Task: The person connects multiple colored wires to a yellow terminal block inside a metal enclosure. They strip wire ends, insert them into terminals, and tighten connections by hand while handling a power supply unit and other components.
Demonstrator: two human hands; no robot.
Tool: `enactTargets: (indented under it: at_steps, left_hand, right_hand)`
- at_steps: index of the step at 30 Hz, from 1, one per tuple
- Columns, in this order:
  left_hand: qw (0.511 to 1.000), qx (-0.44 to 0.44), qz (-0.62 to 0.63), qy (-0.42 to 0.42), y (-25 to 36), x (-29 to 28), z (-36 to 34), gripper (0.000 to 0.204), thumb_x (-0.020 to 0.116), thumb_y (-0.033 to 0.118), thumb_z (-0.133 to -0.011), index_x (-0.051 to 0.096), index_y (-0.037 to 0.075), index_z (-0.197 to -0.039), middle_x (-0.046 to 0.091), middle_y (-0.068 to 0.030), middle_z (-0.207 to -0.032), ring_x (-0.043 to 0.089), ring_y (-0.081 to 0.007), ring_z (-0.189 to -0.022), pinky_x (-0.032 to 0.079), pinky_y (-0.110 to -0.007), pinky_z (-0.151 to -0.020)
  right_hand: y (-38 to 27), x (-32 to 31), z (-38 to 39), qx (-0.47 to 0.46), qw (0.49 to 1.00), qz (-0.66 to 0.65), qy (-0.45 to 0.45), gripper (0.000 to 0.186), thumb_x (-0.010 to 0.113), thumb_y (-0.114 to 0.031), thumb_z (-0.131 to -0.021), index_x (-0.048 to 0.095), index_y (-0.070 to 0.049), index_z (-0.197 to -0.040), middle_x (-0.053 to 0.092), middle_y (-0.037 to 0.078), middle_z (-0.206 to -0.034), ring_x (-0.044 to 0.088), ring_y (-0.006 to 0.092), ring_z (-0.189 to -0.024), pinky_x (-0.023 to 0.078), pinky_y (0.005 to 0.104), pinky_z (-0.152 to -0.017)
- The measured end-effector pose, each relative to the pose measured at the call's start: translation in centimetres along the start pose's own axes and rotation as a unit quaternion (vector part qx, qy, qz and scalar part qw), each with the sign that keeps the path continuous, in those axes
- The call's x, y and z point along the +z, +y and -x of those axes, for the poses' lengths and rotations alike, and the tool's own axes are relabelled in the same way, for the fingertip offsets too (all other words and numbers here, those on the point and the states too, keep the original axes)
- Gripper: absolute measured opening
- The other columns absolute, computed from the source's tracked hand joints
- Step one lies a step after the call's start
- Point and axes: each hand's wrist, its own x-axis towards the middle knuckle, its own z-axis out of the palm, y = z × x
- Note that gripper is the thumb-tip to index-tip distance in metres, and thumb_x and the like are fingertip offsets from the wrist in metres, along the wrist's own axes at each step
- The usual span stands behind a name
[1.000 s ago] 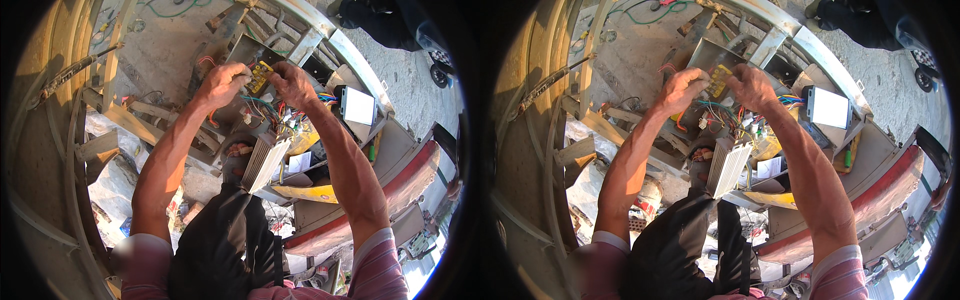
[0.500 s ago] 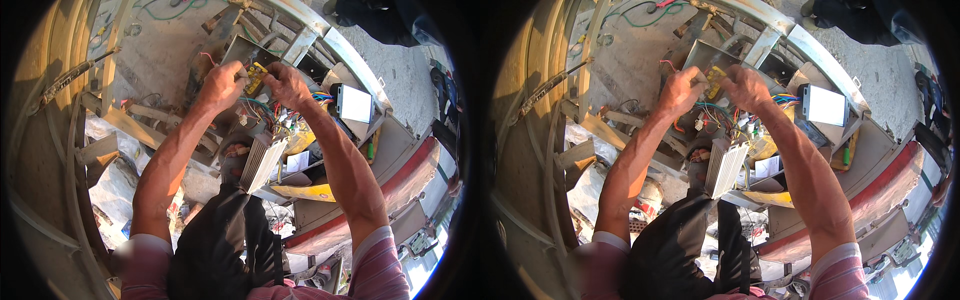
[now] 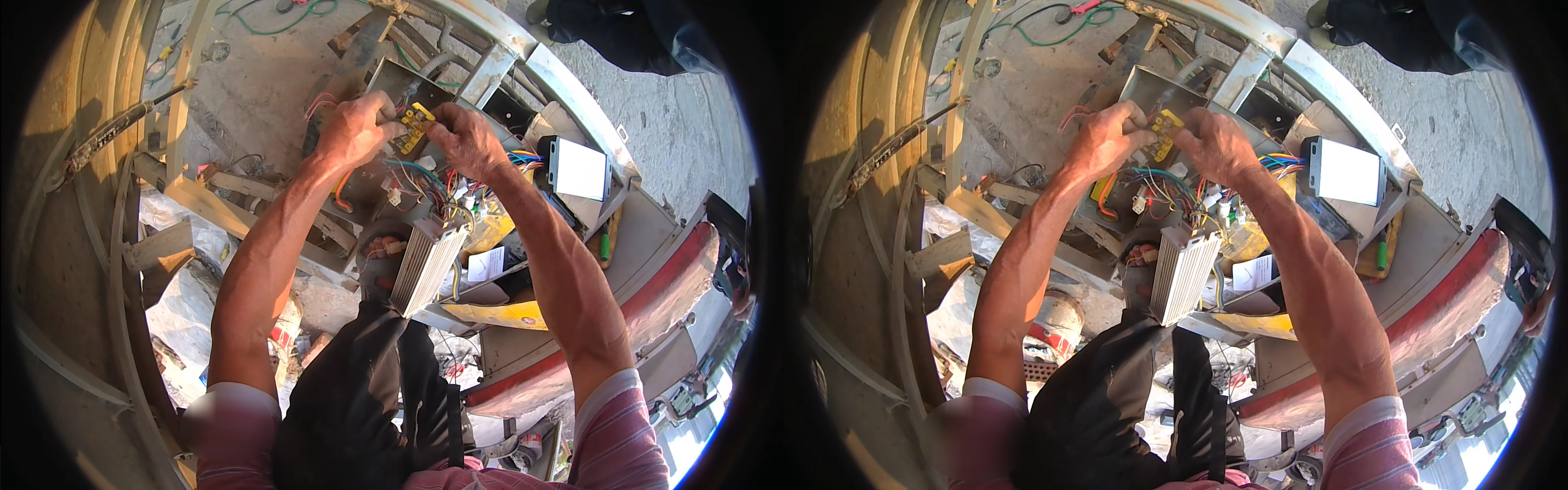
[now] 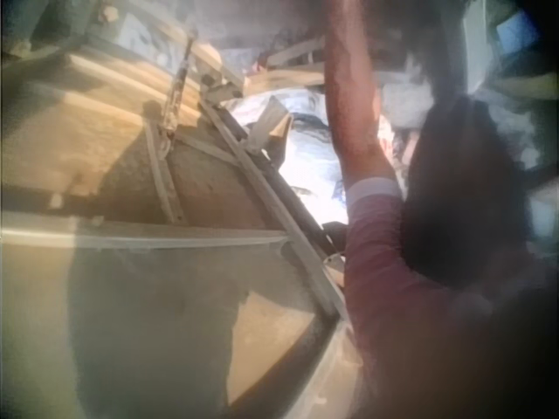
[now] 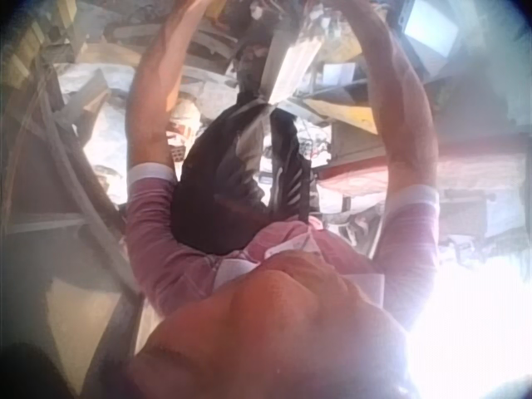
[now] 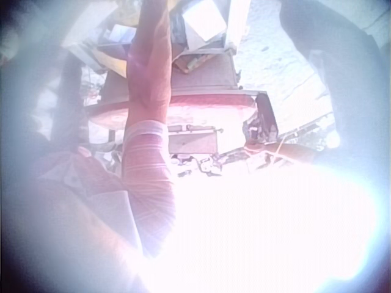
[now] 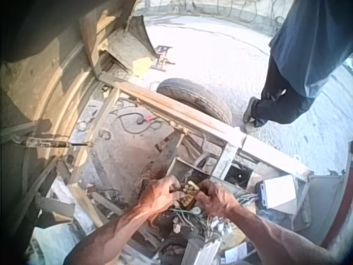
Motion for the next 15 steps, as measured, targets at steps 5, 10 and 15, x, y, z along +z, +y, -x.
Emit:
enactTargets:
  at_steps: [5, 10, 15]
  left_hand:
    - [0.999, -0.016, 0.023, -0.02, 0.5, -0.4, -0.1, 0.03, 0.084, 0.015, -0.089, 0.07, 0.001, -0.11, 0.077, -0.0101, -0.088, 0.074, -0.0172, -0.078, 0.058, -0.035, -0.069]
    - [0.988, -0.102, 0.073, -0.094, 1.4, -1.4, -0.1, 0.031, 0.082, 0.023, -0.09, 0.073, 0.001, -0.112, 0.078, -0.0146, -0.092, 0.076, -0.0254, -0.083, 0.059, -0.041, -0.074]
    - [0.994, -0.013, 0.019, -0.111, 0.8, -1.2, -0.8, 0.032, 0.079, 0.025, -0.091, 0.073, 0.0, -0.112, 0.075, -0.0159, -0.089, 0.073, -0.0287, -0.083, 0.055, -0.042, -0.073]
  right_hand:
    - [0.5, 0.2, -0.1, -0.006, 1.0, -0.005, -0.003, 0.048, 0.062, -0.042, -0.098, 0.071, 0.004, -0.109, 0.075, 0.026, -0.099, 0.072, 0.0436, -0.098, 0.055, 0.05, -0.087]
    - [0.5, 0.0, 0.1, -0.012, 1.0, -0.007, -0.016, 0.044, 0.062, -0.036, -0.1, 0.069, 0.005, -0.112, 0.071, 0.017, -0.09, 0.066, 0.0256, -0.084, 0.052, 0.0411, -0.08]
    - [0.1, -0.2, 0.3, -0.017, 0.999, -0.028, -0.02, 0.042, 0.064, -0.037, -0.101, 0.068, 0.003, -0.112, 0.07, 0.014, -0.089, 0.063, 0.0205, -0.078, 0.052, 0.0392, -0.074]
